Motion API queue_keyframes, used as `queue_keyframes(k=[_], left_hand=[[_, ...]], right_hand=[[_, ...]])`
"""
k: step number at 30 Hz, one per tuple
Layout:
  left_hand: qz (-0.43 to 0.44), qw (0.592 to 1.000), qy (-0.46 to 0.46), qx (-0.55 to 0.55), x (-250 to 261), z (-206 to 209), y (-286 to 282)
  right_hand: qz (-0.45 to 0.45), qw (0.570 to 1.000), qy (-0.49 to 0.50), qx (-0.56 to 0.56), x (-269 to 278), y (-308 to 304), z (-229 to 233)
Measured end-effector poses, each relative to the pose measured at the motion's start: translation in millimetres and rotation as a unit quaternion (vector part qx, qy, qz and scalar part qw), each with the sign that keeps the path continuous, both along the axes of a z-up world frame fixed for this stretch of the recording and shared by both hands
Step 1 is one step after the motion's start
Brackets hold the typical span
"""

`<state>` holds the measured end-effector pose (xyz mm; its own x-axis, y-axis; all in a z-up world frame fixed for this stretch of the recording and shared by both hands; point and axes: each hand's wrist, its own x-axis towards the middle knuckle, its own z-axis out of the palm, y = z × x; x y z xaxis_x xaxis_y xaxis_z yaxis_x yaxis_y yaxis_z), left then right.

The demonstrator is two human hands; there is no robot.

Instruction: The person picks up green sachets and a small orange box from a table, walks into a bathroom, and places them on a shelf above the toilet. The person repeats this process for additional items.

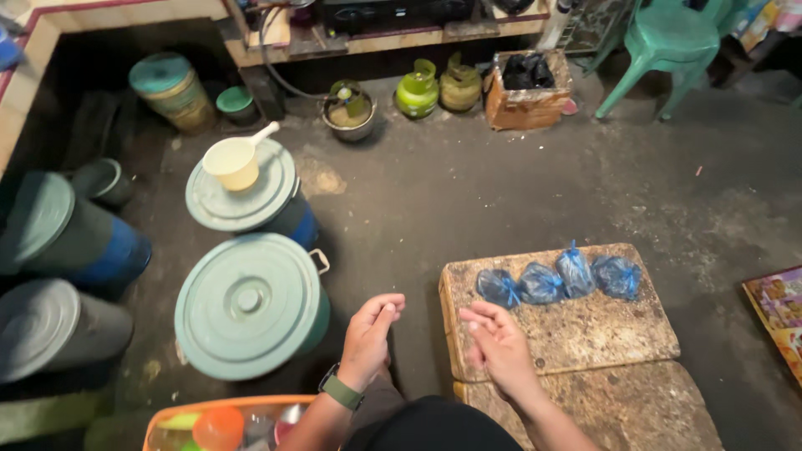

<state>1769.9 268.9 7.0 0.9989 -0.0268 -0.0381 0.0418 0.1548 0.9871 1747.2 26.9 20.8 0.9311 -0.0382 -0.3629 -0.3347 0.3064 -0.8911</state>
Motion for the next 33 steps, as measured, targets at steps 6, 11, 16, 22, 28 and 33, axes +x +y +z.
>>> queue_keyframes(k=[6, 11, 16, 22, 28, 33], left_hand=[[-0.047, 0.990, 0.129, -0.003, 129, 1, 25], [-0.104, 0.987, 0.119, -0.027, 239, -11, 54], [-0.136, 0.987, -0.078, 0.023, 332, -7, 70], [-0.127, 0.987, 0.098, -0.028, 420, 26, 52], [-0.151, 0.985, 0.071, 0.031, 532, 1, 19], [-0.192, 0.974, 0.112, -0.031, 635, -13, -38]], right_hand=[[-0.030, 0.996, -0.027, -0.077, 112, 7, -38], [-0.040, 0.991, -0.093, -0.088, 217, 30, -40], [-0.082, 0.973, -0.185, -0.112, 293, 56, -21], [-0.148, 0.987, -0.001, -0.056, 371, 40, -17], [-0.188, 0.982, -0.017, 0.000, 465, -16, -60], [-0.217, 0.968, -0.122, -0.027, 563, -63, -63]])
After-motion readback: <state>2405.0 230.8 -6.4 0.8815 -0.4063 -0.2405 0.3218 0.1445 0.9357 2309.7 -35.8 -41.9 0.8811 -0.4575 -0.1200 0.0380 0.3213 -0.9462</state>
